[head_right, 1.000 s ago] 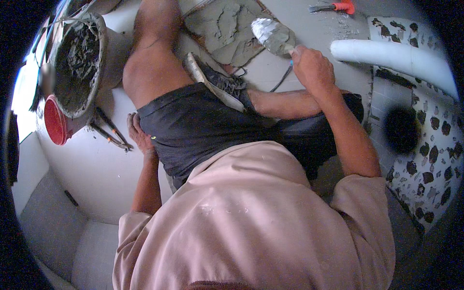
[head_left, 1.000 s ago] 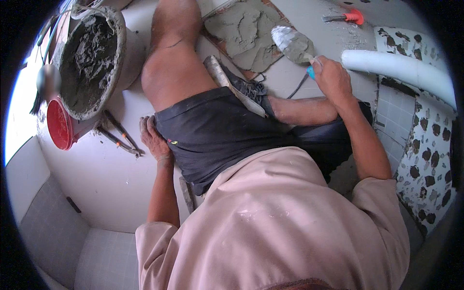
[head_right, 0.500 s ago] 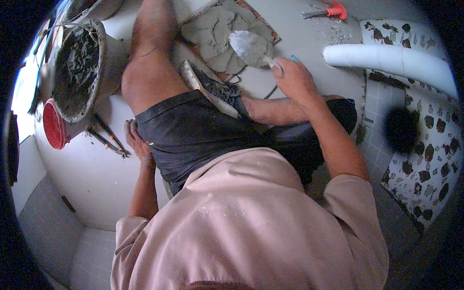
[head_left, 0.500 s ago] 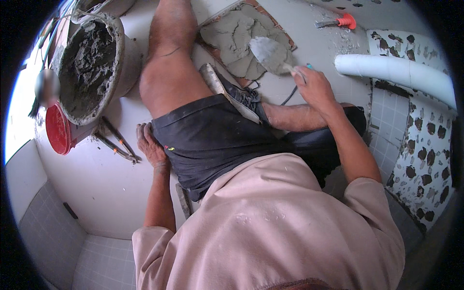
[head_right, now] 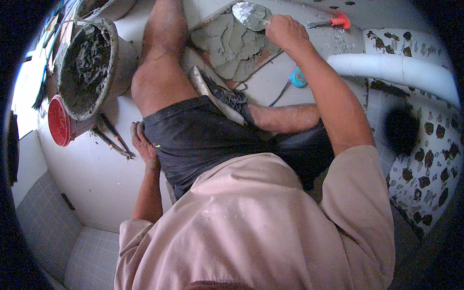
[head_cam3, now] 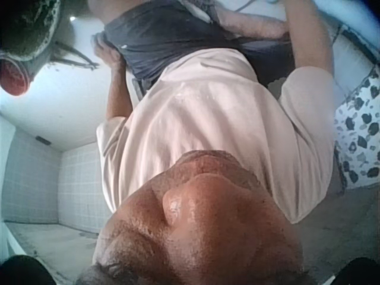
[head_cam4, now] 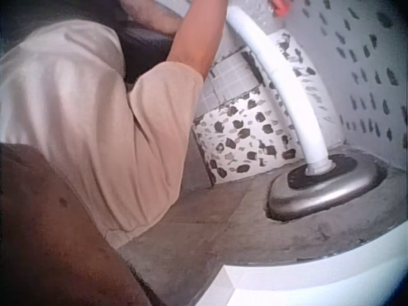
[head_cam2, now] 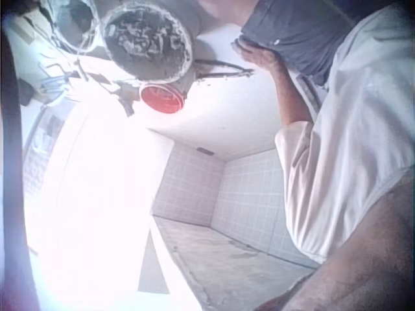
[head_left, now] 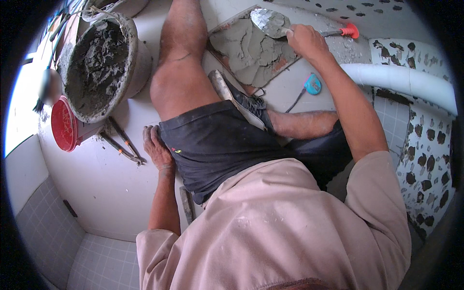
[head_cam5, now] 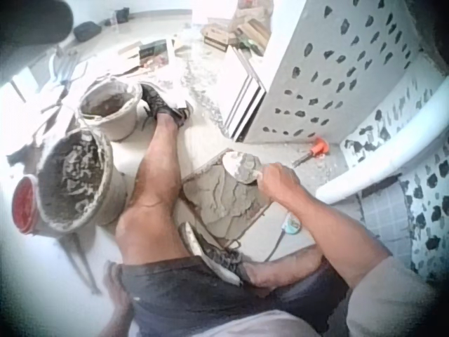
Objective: The person applies mortar to the back of wall tiles using a trowel and presses them onto the wall, using a rubber mallet to level them.
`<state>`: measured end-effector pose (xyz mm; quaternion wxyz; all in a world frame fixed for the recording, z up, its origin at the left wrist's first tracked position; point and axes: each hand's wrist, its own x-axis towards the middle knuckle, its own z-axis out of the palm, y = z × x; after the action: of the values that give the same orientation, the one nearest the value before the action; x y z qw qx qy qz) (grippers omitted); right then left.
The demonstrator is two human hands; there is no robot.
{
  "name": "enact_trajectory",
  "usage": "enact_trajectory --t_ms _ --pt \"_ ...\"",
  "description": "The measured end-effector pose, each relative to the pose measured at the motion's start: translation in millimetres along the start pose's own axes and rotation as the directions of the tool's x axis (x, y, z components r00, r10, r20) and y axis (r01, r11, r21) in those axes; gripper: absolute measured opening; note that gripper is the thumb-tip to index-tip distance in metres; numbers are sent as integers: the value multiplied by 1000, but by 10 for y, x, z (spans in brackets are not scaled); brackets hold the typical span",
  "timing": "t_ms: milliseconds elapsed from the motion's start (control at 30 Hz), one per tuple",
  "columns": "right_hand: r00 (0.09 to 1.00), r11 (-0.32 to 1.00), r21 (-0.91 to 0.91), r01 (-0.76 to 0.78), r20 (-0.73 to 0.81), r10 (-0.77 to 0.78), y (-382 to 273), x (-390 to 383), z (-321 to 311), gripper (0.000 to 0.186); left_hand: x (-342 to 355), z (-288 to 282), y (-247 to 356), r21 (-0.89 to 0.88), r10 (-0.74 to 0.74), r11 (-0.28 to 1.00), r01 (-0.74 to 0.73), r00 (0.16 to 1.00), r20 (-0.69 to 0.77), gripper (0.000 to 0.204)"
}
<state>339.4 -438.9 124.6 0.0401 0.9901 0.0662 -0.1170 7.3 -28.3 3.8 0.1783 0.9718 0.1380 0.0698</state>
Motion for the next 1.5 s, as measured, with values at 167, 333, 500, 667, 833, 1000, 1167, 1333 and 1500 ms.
enact_trajectory --t_ms 167,333,500,667,833,1000,1167,1333,1500 --pt "955 957 239 -165 281 94 112 134 -45 41 13 7 -24 -11 26 1000 -26 1000 -12 41" --pt "924 894 371 -251 367 107 379 -355 -25 44 11 16 -17 5 3 1000 -3 1000 -9 40" --pt "932 896 352 -270 330 151 539 -796 20 40 4 0 -13 -28 38 999 -38 999 -22 40" --pt "891 786 467 -406 394 226 508 -1145 212 37 7 5 7 -27 40 999 -40 999 -20 40" --pt "967 815 533 -227 224 123 695 -1377 536 33 28 15 58 -22 52 998 -52 999 -7 42" --pt "985 980 187 -69 167 37 925 -1383 40 37 -45 4 -87 -38 -22 999 22 1000 17 46" --pt "996 887 460 -46 85 7 68 -1226 -1016 24 69 -17 -63 -45 -60 997 60 998 -2 52" --pt "712 745 70 664 -366 -600 -1437 -819 -1818 29 -37 44 -157 32 -65 997 64 998 25 53" --pt "408 527 -405 747 -346 -845 -2712 -485 -2096 22 239 125 -42 -157 -222 967 199 964 -148 59"
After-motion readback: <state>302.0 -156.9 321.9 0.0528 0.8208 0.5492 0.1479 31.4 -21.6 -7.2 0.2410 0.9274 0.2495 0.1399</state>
